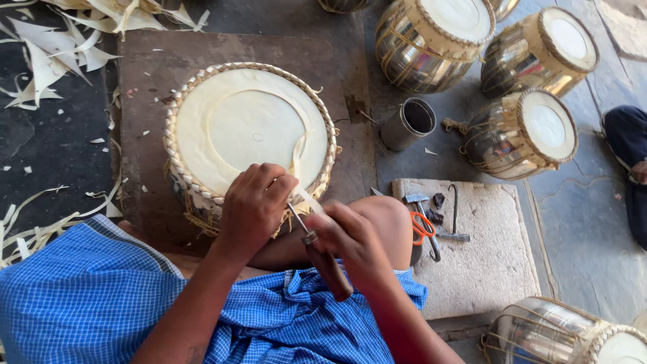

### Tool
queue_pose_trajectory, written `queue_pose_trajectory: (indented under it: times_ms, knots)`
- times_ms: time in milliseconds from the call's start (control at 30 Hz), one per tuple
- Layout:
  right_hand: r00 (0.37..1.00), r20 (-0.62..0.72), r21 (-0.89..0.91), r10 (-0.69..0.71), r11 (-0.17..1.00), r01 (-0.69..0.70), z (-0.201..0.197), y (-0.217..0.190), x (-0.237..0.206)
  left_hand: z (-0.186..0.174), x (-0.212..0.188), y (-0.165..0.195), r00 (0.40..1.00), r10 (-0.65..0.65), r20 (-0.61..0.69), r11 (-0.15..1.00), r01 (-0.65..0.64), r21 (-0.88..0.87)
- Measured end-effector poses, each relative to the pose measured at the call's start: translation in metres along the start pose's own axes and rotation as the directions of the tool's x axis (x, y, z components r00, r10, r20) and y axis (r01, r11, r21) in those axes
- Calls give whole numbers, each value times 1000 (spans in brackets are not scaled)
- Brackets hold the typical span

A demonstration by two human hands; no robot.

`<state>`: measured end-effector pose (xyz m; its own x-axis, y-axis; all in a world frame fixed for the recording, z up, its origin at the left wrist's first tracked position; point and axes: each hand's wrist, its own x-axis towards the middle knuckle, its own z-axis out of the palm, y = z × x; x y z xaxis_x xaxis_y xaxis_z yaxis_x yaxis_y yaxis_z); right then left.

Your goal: The person is repairing a drum by using an awl to tuck leather strips into the woven casing and smoothing the drum skin surface.

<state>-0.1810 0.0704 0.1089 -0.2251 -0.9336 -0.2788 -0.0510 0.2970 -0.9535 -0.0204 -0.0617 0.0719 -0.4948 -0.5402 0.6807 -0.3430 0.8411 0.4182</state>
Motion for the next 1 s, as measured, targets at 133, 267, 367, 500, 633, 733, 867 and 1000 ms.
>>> queue_pose_trajectory:
  times_ms: [133, 267, 367, 500, 633, 733, 867, 1000]
  knots:
    - [990, 31, 32, -137, 990, 136, -24, 9, -37, 4, 4, 0, 997, -66, -48, 997, 68, 38]
    - [965, -22, 73, -262, 962, 263, -34, 26, -44, 3, 7, 7, 989, -97, -107, 995, 94, -36]
    - [932, -208, 188, -297, 923, 336, -30, 27, -27, -1, 4, 21, 975, -204, -84, 941, 171, -293]
    - [762, 29, -449, -647, 672, 588, -18, 5, -10, -7, -11, 51, 925, -347, 157, 696, 366, -618]
    - [763, 98, -532, -639, 614, 583, -5, -14, -11, -10, -12, 62, 878, -423, 223, 630, 462, -624]
    - [768, 89, -590, -635, 587, 554, -2, -20, -12, -10, -12, 62, 899, -414, 143, 721, 420, -551]
    - [754, 47, -617, -655, 574, 538, -4, -16, -8, -5, -16, 64, 965, -257, 57, 829, 250, -500]
    - [724, 45, -738, -689, 465, 489, 0, -8, -4, -1, -15, 59, 975, -222, 11, 942, 218, -256]
